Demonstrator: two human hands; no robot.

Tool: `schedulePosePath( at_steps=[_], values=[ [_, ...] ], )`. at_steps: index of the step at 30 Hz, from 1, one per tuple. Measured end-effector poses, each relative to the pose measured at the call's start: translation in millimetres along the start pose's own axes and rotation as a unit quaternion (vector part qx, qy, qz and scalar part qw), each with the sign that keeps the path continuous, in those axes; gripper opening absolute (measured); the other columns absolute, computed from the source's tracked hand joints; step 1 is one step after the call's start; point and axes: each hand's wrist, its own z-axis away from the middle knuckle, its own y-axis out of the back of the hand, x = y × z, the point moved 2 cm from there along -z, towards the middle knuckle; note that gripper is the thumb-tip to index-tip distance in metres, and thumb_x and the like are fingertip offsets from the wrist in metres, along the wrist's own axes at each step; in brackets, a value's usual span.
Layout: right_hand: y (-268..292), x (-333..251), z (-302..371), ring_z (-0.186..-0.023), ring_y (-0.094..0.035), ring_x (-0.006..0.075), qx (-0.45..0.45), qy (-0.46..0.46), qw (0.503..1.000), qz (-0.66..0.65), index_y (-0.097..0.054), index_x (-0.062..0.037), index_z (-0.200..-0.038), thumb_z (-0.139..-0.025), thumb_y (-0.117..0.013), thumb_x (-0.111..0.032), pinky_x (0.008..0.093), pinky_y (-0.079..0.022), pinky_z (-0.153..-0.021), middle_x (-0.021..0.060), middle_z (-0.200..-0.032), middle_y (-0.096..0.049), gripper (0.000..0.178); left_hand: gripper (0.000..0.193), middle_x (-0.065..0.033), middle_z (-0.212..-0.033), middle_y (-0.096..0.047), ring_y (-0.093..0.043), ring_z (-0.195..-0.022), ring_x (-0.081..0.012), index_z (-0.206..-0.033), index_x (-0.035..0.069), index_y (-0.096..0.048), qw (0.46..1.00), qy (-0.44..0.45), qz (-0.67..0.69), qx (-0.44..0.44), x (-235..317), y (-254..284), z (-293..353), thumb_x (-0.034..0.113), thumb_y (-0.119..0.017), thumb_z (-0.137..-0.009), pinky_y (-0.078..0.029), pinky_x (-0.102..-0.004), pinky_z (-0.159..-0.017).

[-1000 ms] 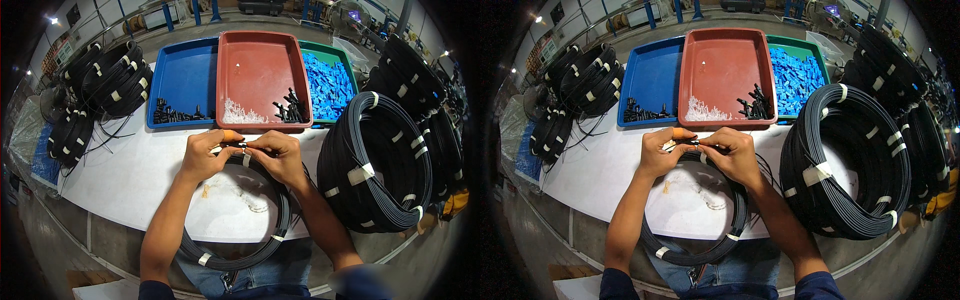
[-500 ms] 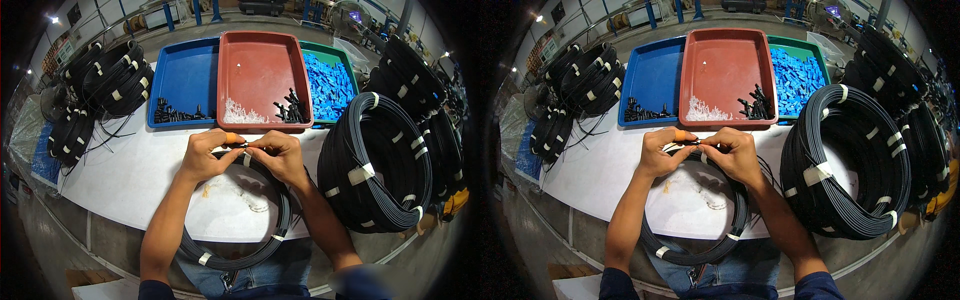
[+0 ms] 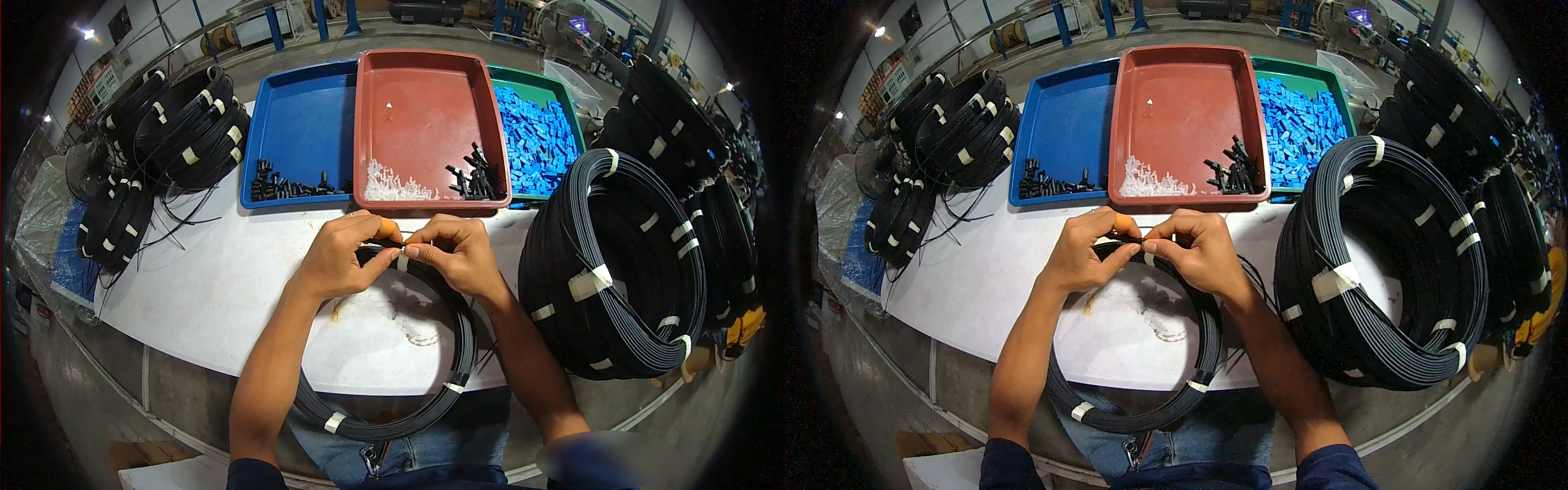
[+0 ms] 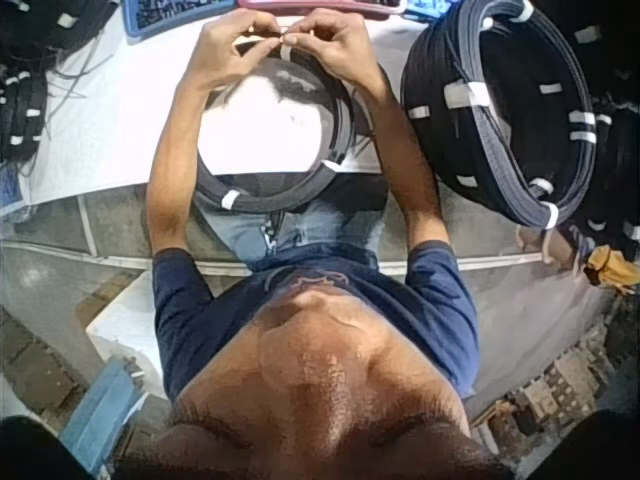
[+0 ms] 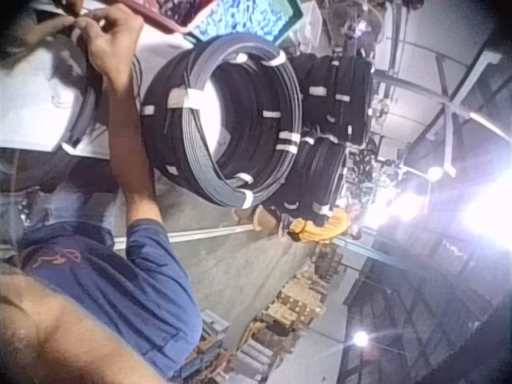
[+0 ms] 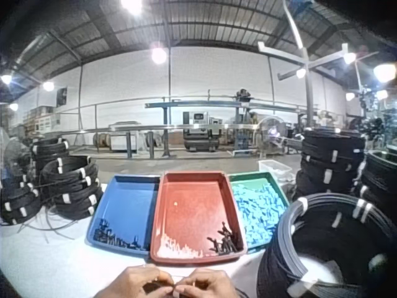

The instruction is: The person stacks coils of cable, retrieves connector components from trays, and assembles connectors onto the ends of the coiled cables by hand.

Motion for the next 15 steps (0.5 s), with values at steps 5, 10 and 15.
schedulePosePath(
  at_steps=[5, 10, 15],
  values=[
    [-0.1, -2.1, 0.3, -0.071, -0.059, 0.0059, -0.006, -0.023, 1.000, 0.020, -0.077, 0.0025, -0.092, -0.086, -0.081, -0.006, 0.0218, -0.045, -0.061, 0.0032, -0.083, -0.068, 0.011, 0.016, -0.0131, -0.082, -0.072, -0.069, -0.073, -0.0227, -0.090, -0.001, -0.072, 1.000, -0.014, -0.017, 0.003, 0.4, 0.1, 1.2, 0.002, -0.080, -0.077, -0.055, -0.0322, -0.068],
    [-0.7, -1.6, 0.2, -0.066, -0.057, 0.0064, 0.017, -0.013, 1.000, -0.011, -0.077, 0.0029, -0.090, -0.083, -0.080, -0.005, 0.0230, -0.045, -0.059, 0.0029, -0.078, -0.068, 0.011, 0.016, -0.0132, -0.082, -0.073, -0.070, -0.073, -0.0232, -0.089, -0.001, -0.072, 1.000, -0.010, -0.003, 0.016, 3.2, -0.9, 0.1, 0.000, -0.081, -0.075, -0.054, -0.0324, -0.067],
    [0.7, -2.4, -1.4, -0.070, -0.060, 0.0071, -0.005, -0.064, 0.997, -0.041, -0.075, 0.0038, -0.089, -0.086, -0.079, -0.005, 0.0233, -0.047, -0.064, 0.0040, -0.080, -0.071, 0.010, 0.018, -0.0135, -0.082, -0.074, -0.070, -0.073, -0.0229, -0.089, -0.001, -0.073, 1.000, -0.024, -0.001, 0.020, 1.0, -2.0, 1.2, -0.001, -0.082, -0.074, -0.054, -0.0328, -0.067]
  ],
)
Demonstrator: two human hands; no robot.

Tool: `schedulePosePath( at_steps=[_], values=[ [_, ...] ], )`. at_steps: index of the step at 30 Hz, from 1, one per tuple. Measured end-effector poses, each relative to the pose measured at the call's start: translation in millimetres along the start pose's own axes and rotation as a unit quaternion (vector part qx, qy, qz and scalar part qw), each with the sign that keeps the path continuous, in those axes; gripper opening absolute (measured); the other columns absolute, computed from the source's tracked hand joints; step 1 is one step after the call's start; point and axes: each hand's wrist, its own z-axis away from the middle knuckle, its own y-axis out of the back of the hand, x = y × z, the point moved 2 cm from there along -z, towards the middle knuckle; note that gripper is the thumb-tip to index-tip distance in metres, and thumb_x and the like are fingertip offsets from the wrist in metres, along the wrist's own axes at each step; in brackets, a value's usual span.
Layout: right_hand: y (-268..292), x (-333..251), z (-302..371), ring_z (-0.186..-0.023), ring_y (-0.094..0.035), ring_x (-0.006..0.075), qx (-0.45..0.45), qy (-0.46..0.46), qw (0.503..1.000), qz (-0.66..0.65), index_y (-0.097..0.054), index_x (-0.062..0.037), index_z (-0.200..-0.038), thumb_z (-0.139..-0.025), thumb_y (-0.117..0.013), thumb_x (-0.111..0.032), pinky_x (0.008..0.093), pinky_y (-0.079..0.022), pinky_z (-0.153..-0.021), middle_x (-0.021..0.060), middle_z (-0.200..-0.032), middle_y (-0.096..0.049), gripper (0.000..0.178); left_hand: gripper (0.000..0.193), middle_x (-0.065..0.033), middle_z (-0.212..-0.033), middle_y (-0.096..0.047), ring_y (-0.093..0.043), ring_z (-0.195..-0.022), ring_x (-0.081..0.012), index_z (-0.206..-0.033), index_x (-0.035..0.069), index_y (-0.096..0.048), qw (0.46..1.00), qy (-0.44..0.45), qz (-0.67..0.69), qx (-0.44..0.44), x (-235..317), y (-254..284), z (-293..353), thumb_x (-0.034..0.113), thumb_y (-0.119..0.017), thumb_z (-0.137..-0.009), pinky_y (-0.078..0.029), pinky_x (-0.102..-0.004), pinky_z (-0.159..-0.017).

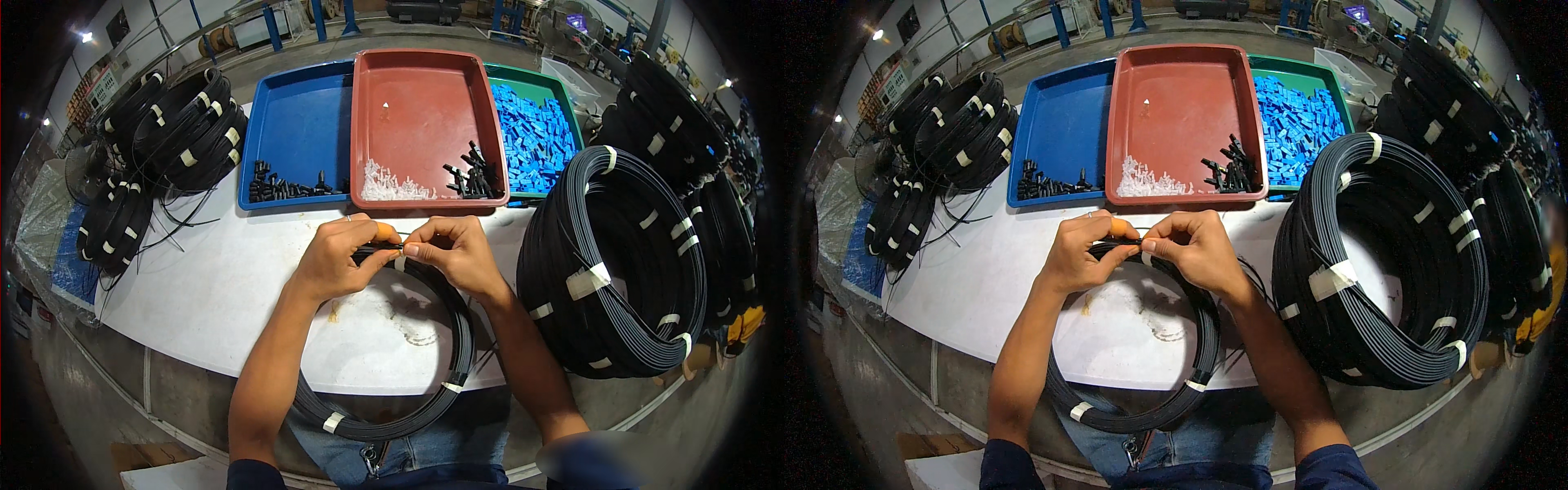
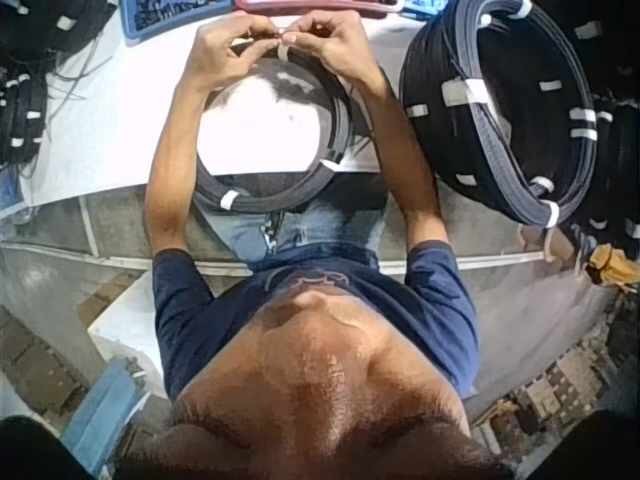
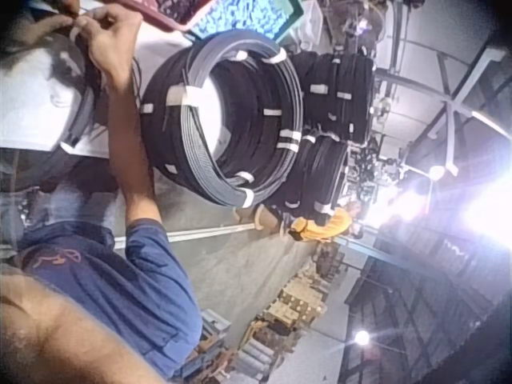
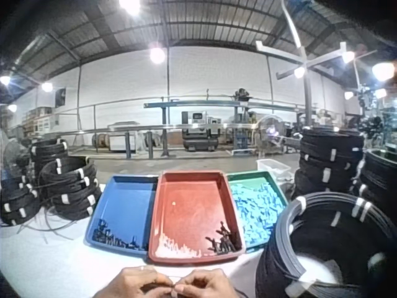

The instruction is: The person stacks coils of cable, retrieves connector components from trays, and assembles connectors onto the ends of the coiled cables by hand.

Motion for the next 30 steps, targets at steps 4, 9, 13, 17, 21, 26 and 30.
schedulePosePath(
  at_steps=[4, 9, 13, 17, 21, 26, 30],
  values=[
    [-1, -1, 0, -0.073, -0.061, 0.0076, -0.025, -0.042, 0.999, -0.006, -0.073, 0.0040, -0.089, -0.088, -0.077, -0.004, 0.0233, -0.049, -0.069, 0.0046, -0.082, -0.071, 0.009, 0.018, -0.0133, -0.082, -0.074, -0.069, -0.072, -0.0232, -0.089, 0.000, -0.073, 1.000, -0.009, 0.000, -0.003, -2, 1, 0, -0.001, -0.082, -0.073, -0.054, -0.0331, -0.067],
    [-1, 1, 0, -0.075, -0.062, 0.0079, -0.026, -0.036, 0.999, -0.011, -0.073, 0.0040, -0.090, -0.088, -0.077, -0.003, 0.0231, -0.050, -0.069, 0.0048, -0.083, -0.071, 0.008, 0.018, -0.0130, -0.080, -0.074, -0.069, -0.070, -0.0236, -0.089, 0.000, -0.074, 1.000, -0.015, 0.003, -0.007, 0, 1, 0, -0.002, -0.082, -0.073, -0.053, -0.0331, -0.065],
    [-2, 2, 1, -0.068, -0.057, 0.0056, -0.005, -0.009, 1.000, -0.021, -0.073, 0.0043, -0.088, -0.088, -0.077, -0.006, 0.0228, -0.045, -0.061, 0.0014, -0.075, -0.068, 0.011, 0.018, -0.0128, -0.079, -0.073, -0.068, -0.067, -0.0230, -0.089, 0.000, -0.074, 0.999, -0.032, 0.004, -0.004, 0, 0, -1, -0.003, -0.081, -0.072, -0.052, -0.0329, -0.061],
    [-2, 1, 0, -0.077, -0.063, 0.0086, -0.028, -0.040, 0.999, -0.012, -0.072, 0.0043, -0.090, -0.088, -0.077, -0.003, 0.0231, -0.051, -0.071, 0.0054, -0.084, -0.072, 0.009, 0.018, -0.0125, -0.077, -0.072, -0.067, -0.066, -0.0228, -0.088, 0.000, -0.074, 0.999, -0.043, -0.004, -0.003, -2, 1, 1, -0.003, -0.080, -0.072, -0.051, -0.0328, -0.059],
    [-2, 2, 1, -0.073, -0.060, 0.0073, -0.026, -0.047, 0.998, -0.025, -0.072, 0.0044, -0.090, -0.088, -0.077, -0.005, 0.0230, -0.048, -0.066, 0.0038, -0.080, -0.070, 0.010, 0.017, -0.0122, -0.076, -0.072, -0.067, -0.065, -0.0227, -0.088, -0.001, -0.073, 0.999, -0.040, -0.010, -0.010, 0, -1, -1, -0.002, -0.080, -0.072, -0.051, -0.0328, -0.059],
    [0, 4, 1, -0.079, -0.062, 0.0081, -0.047, -0.064, 0.996, -0.036, -0.071, 0.0048, -0.094, -0.089, -0.075, -0.001, 0.0234, -0.050, -0.073, 0.0047, -0.086, -0.070, 0.009, 0.015, -0.0119, -0.075, -0.071, -0.067, -0.065, -0.0223, -0.088, 0.000, -0.073, 1.000, -0.019, 0.001, -0.014, 0, -2, 0, 0.001, -0.079, -0.074, -0.051, -0.0318, -0.060],
    [-7, -7, 1, -0.078, -0.062, 0.0094, 0.015, 0.084, 0.996, -0.028, -0.068, 0.0045, -0.097, -0.087, -0.071, 0.004, 0.0244, -0.050, -0.071, 0.0042, -0.088, -0.066, 0.011, 0.013, -0.0110, -0.079, -0.074, -0.070, -0.070, -0.0151, -0.089, -0.002, -0.072, 0.996, 0.080, 0.014, 0.031, -3, 8, 2, 0.004, -0.078, -0.080, -0.054, -0.0279, -0.066]
  ],
)
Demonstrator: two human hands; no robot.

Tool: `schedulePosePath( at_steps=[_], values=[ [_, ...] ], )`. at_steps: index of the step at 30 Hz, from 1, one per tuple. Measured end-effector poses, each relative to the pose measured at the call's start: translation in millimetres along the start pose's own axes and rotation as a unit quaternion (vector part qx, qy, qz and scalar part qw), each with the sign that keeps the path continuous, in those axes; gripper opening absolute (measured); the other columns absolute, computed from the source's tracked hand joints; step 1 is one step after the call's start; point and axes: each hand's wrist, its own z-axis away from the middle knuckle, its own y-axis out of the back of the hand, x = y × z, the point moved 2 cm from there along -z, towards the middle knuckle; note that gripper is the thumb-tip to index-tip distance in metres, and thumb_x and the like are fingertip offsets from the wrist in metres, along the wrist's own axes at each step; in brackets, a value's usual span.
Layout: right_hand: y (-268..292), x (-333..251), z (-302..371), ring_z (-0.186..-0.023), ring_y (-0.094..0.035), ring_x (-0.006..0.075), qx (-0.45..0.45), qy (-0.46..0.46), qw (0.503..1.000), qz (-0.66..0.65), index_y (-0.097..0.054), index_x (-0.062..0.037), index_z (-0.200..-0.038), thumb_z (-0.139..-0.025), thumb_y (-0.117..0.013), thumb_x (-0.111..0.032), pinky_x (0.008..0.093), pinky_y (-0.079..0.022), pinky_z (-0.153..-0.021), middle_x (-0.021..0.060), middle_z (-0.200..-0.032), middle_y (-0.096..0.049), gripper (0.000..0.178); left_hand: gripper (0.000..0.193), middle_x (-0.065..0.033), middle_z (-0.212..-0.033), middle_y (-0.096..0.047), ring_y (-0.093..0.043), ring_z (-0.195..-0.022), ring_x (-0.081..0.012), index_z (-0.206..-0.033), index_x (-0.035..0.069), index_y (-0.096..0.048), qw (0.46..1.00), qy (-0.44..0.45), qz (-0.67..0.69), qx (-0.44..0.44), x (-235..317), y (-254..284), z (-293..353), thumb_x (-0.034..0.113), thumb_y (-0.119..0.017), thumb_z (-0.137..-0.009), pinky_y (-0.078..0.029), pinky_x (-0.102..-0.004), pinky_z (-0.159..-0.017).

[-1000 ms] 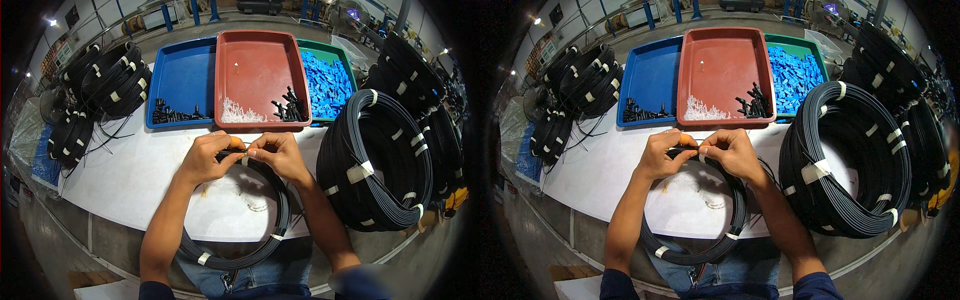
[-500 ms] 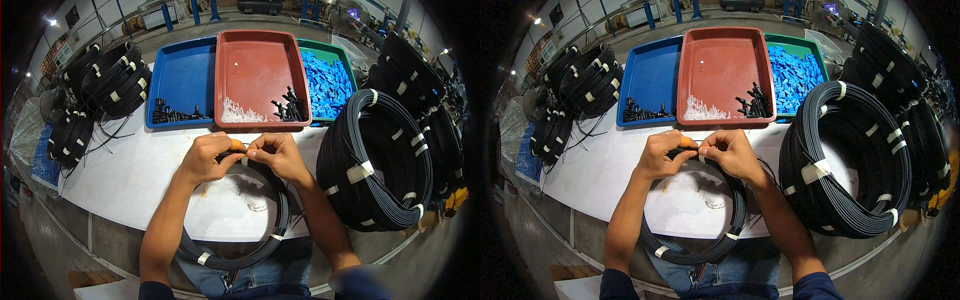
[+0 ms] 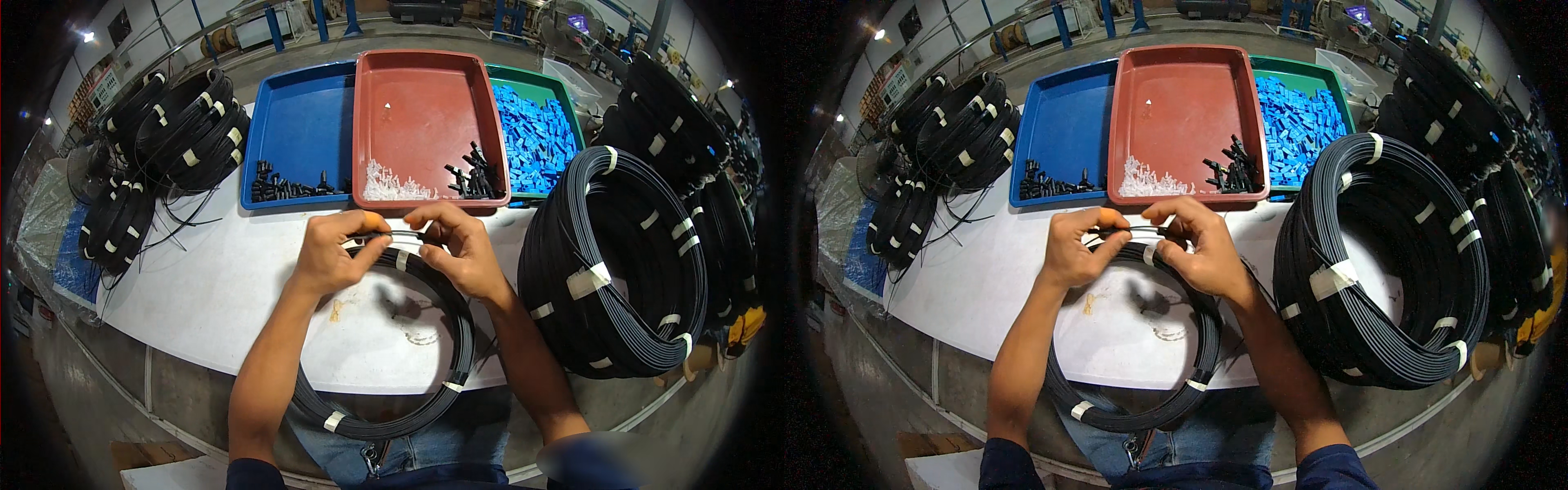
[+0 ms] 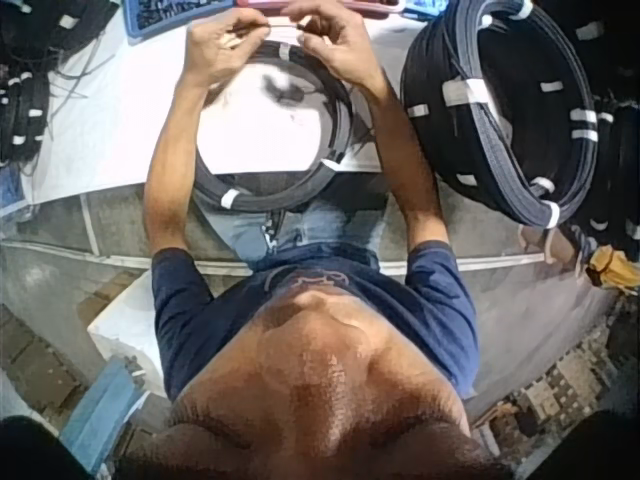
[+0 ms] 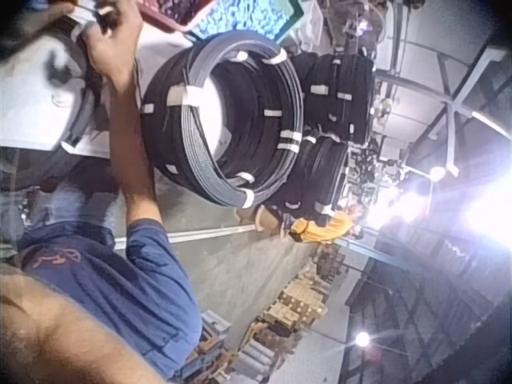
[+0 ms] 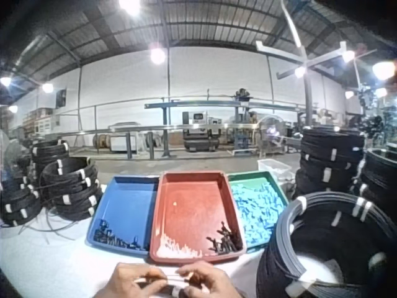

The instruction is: The person stacks coils of cable, retrieves connector components from trays, and assembles connectors onto the ends of the coiled cables by hand.

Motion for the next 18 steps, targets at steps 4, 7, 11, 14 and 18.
schedulePosePath(
  at_steps=[4, 7, 11, 14, 18],
  values=[
    [6, 7, -1, -0.078, -0.065, 0.0128, 0.018, 0.115, 0.990, 0.076, -0.064, 0.0037, -0.095, -0.082, -0.069, 0.009, 0.0283, -0.054, -0.071, 0.0084, -0.086, -0.064, 0.015, 0.014, -0.0112, -0.080, -0.074, -0.071, -0.072, -0.0149, -0.090, -0.003, -0.072, 0.999, 0.023, 0.033, 0.009, -8, 0, 0, 0.004, -0.080, -0.080, -0.056, -0.0272, -0.070],
    [7, 2, 0, -0.079, -0.068, 0.0189, 0.000, 0.129, 0.975, 0.181, -0.064, 0.0022, -0.095, -0.080, -0.069, 0.011, 0.0315, -0.055, -0.069, 0.0114, -0.087, -0.066, 0.018, 0.014, -0.0117, -0.082, -0.075, -0.072, -0.073, -0.0171, -0.090, -0.003, -0.072, 1.000, 0.004, 0.010, -0.017, -5, 0, 1, 0.004, -0.080, -0.080, -0.057, -0.0278, -0.071],
    [0, -4, 3, -0.077, -0.068, 0.0262, -0.005, 0.224, 0.943, 0.247, -0.065, 0.0007, -0.095, -0.080, -0.071, 0.012, 0.0342, -0.054, -0.066, 0.0123, -0.090, -0.068, 0.020, 0.015, -0.0130, -0.085, -0.076, -0.076, -0.080, -0.0214, -0.091, -0.003, -0.071, 0.999, -0.002, 0.009, -0.044, -1, -9, 1, 0.001, -0.080, -0.079, -0.060, -0.0305, -0.076],
    [-3, -3, 6, -0.077, -0.068, 0.0286, 0.017, 0.269, 0.924, 0.270, -0.065, -0.0001, -0.095, -0.080, -0.072, 0.011, 0.0352, -0.054, -0.065, 0.0126, -0.090, -0.068, 0.020, 0.028, -0.0142, -0.090, -0.076, -0.077, -0.082, -0.0243, -0.103, -0.003, -0.067, 0.997, -0.045, 0.010, -0.055, -2, -15, 3, -0.002, -0.080, -0.078, -0.062, -0.0318, -0.077],
    [-5, 0, 9, -0.078, -0.070, 0.0288, 0.021, 0.195, 0.955, 0.222, -0.066, 0.0028, -0.098, -0.080, -0.069, 0.014, 0.0343, -0.055, -0.067, 0.0151, -0.090, -0.069, 0.021, 0.040, -0.0141, -0.089, -0.075, -0.077, -0.087, -0.0267, -0.116, 0.001, -0.062, 0.984, -0.125, -0.117, -0.041, -2, -16, 5, 0.002, -0.079, -0.081, -0.061, -0.0333, -0.077]
  ],
)
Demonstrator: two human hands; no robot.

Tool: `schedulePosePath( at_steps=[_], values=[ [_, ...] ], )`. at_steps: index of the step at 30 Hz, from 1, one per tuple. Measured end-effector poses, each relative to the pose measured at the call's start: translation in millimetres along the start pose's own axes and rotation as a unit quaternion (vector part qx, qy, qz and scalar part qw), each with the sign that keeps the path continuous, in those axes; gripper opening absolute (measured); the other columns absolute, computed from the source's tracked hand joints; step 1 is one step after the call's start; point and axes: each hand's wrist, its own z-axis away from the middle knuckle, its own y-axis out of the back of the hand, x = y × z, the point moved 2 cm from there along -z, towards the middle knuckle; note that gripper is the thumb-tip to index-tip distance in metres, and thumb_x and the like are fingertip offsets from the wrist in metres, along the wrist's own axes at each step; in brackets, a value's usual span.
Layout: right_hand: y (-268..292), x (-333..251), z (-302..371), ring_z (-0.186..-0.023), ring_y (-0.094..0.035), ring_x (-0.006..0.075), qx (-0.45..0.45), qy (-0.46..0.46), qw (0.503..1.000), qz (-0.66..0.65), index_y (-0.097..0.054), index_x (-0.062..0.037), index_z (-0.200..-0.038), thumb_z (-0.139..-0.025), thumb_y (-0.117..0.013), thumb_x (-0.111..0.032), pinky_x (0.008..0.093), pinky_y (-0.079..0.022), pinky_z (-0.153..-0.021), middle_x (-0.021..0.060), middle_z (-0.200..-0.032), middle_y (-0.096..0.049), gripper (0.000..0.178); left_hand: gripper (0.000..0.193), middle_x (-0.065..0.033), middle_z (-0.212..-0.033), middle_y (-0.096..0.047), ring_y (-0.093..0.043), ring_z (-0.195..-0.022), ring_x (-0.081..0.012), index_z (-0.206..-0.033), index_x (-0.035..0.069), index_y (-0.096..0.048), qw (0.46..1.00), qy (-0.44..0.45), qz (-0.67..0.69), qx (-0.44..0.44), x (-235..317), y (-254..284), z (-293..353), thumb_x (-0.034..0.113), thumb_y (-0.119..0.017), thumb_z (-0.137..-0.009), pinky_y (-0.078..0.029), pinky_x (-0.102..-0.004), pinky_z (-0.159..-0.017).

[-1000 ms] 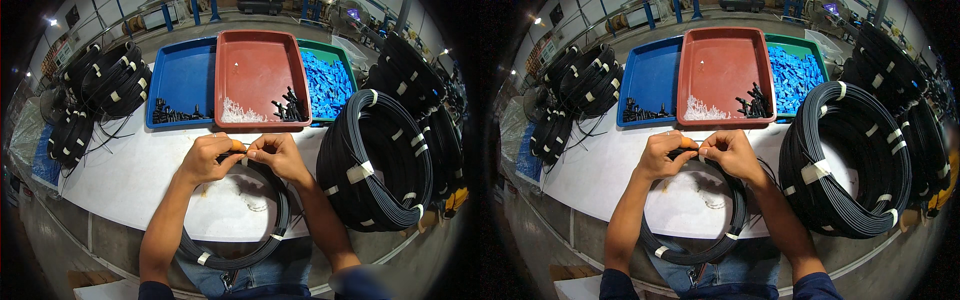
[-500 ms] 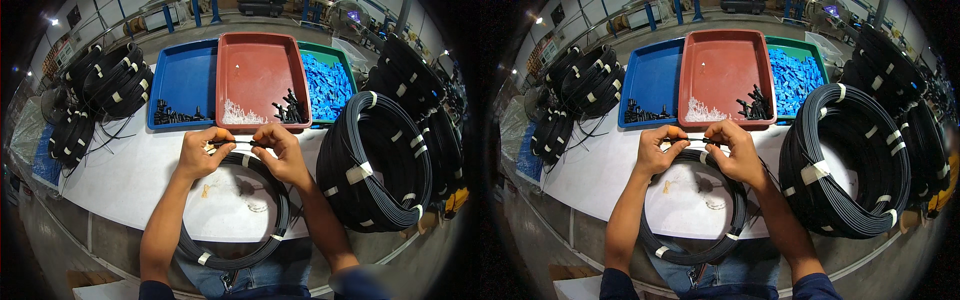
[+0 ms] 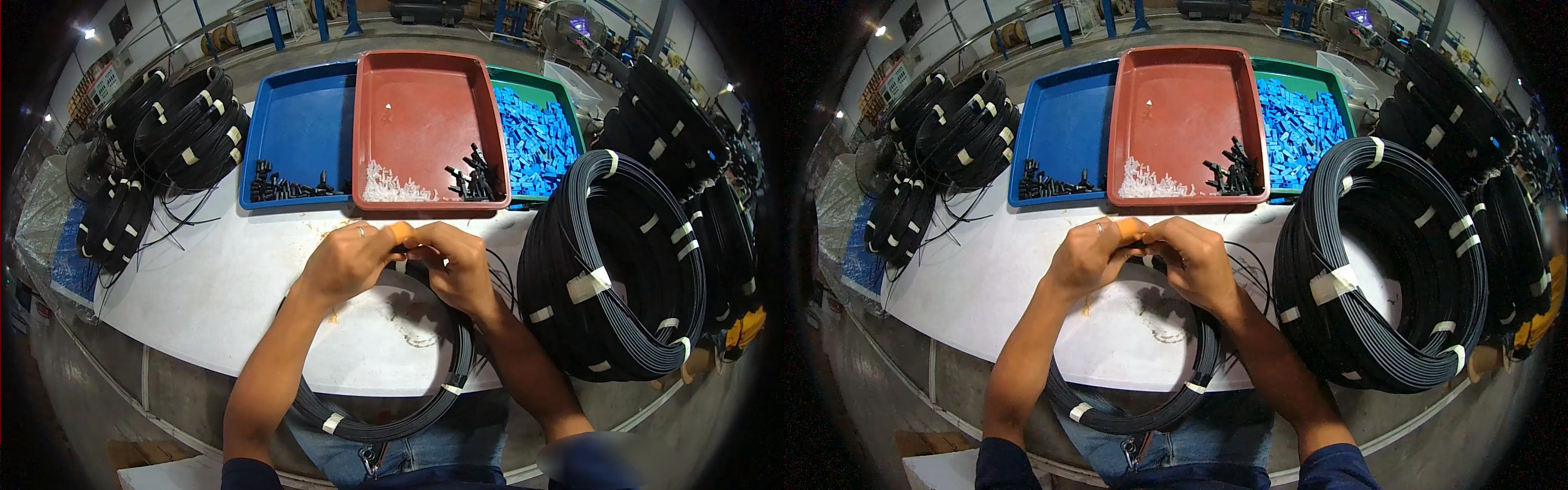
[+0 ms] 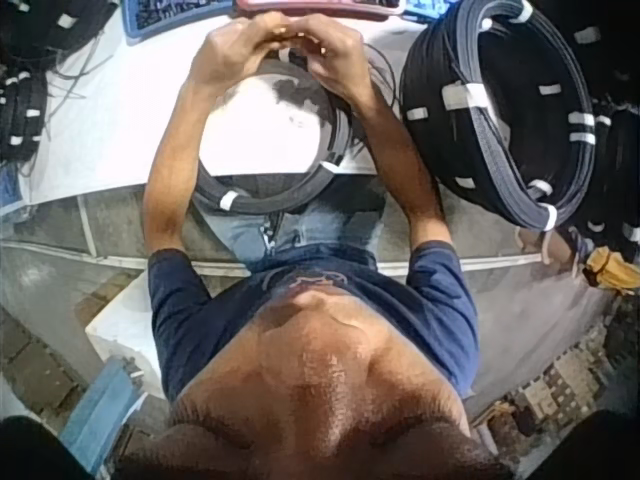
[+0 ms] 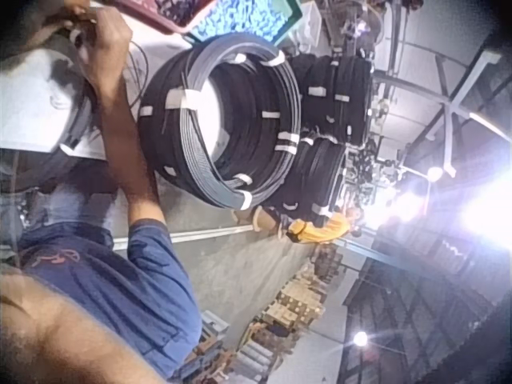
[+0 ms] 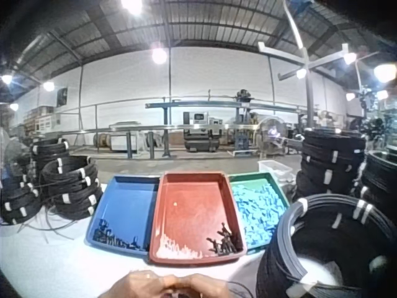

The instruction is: The person stacks coils of cable, retrieves connector components from trays, and assembles connectors onto the ends of the coiled cables by hand.

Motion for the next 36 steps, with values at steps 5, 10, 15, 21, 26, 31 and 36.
schedulePosePath(
  at_steps=[5, 10, 15, 21, 26, 31, 36],
  values=[
    [7, 3, -3, -0.079, -0.071, 0.0268, 0.020, -0.068, 0.997, -0.027, -0.065, 0.0033, -0.099, -0.078, -0.065, 0.018, 0.0313, -0.056, -0.070, 0.0150, -0.090, -0.069, 0.026, 0.039, -0.0154, -0.088, -0.075, -0.076, -0.086, -0.0255, -0.120, 0.002, -0.062, 0.994, -0.073, -0.072, 0.026, 13, -6, -8, 0.010, -0.077, -0.085, -0.059, -0.0330, -0.077],
    [13, 7, -6, -0.081, -0.071, 0.0266, 0.048, -0.015, 0.999, 0.015, -0.064, 0.0020, -0.096, -0.079, -0.066, 0.016, 0.0338, -0.056, -0.069, 0.0130, -0.090, -0.068, 0.023, 0.020, -0.0128, -0.091, -0.076, -0.075, -0.086, -0.0176, -0.104, -0.004, -0.071, 0.969, 0.166, 0.179, 0.031, 3, 3, -6, 0.001, -0.076, -0.086, -0.059, -0.0276, -0.078],
    [12, -1, -6, -0.071, -0.066, 0.0197, 0.013, 0.018, 0.999, 0.039, -0.067, 0.0001, -0.094, -0.077, -0.075, 0.012, 0.0306, -0.052, -0.062, 0.0102, -0.090, -0.070, 0.022, 0.013, -0.0103, -0.085, -0.077, -0.075, -0.075, -0.0149, -0.093, -0.002, -0.074, 0.948, 0.198, 0.244, 0.059, -7, 0, 2, 0.003, -0.080, -0.082, -0.058, -0.0262, -0.071],
    [11, 1, -4, -0.069, -0.067, 0.0205, 0.058, 0.093, 0.991, 0.072, -0.068, -0.0008, -0.092, -0.074, -0.078, 0.010, 0.0311, -0.051, -0.059, 0.0097, -0.085, -0.070, 0.023, 0.014, -0.0095, -0.085, -0.078, -0.075, -0.077, -0.0154, -0.094, -0.001, -0.077, 0.937, 0.195, 0.283, 0.059, -5, 0, 1, 0.000, -0.081, -0.080, -0.059, -0.0249, -0.071],
    [13, 7, 2, -0.072, -0.066, 0.0227, 0.007, 0.013, 0.999, 0.032, -0.068, -0.0005, -0.094, -0.074, -0.078, 0.007, 0.0324, -0.051, -0.060, 0.0088, -0.085, -0.070, 0.023, 0.017, -0.0126, -0.089, -0.078, -0.077, -0.080, -0.0174, -0.093, -0.001, -0.079, 0.967, 0.095, 0.225, 0.067, 0, 2, -4, -0.003, -0.081, -0.076, -0.061, -0.0262, -0.074],
    [12, -2, -6, -0.070, -0.065, 0.0193, -0.001, -0.026, 1.000, -0.010, -0.069, -0.0001, -0.094, -0.073, -0.078, 0.008, 0.0296, -0.049, -0.058, 0.0087, -0.090, -0.070, 0.024, 0.017, -0.0149, -0.089, -0.078, -0.076, -0.077, -0.0174, -0.093, -0.002, -0.079, 0.965, 0.141, 0.213, 0.052, -2, 7, 0, -0.004, -0.081, -0.076, -0.061, -0.0265, -0.073],
    [11, 3, -2, -0.072, -0.066, 0.0225, 0.015, 0.004, 0.999, 0.037, -0.068, 0.0004, -0.091, -0.076, -0.076, 0.009, 0.0316, -0.050, -0.060, 0.0100, -0.092, -0.069, 0.020, 0.019, -0.0130, -0.088, -0.078, -0.077, -0.076, -0.0177, -0.092, -0.001, -0.079, 0.962, 0.133, 0.231, 0.055, -2, 0, -2, -0.004, -0.082, -0.073, -0.062, -0.0266, -0.071]
  ],
)
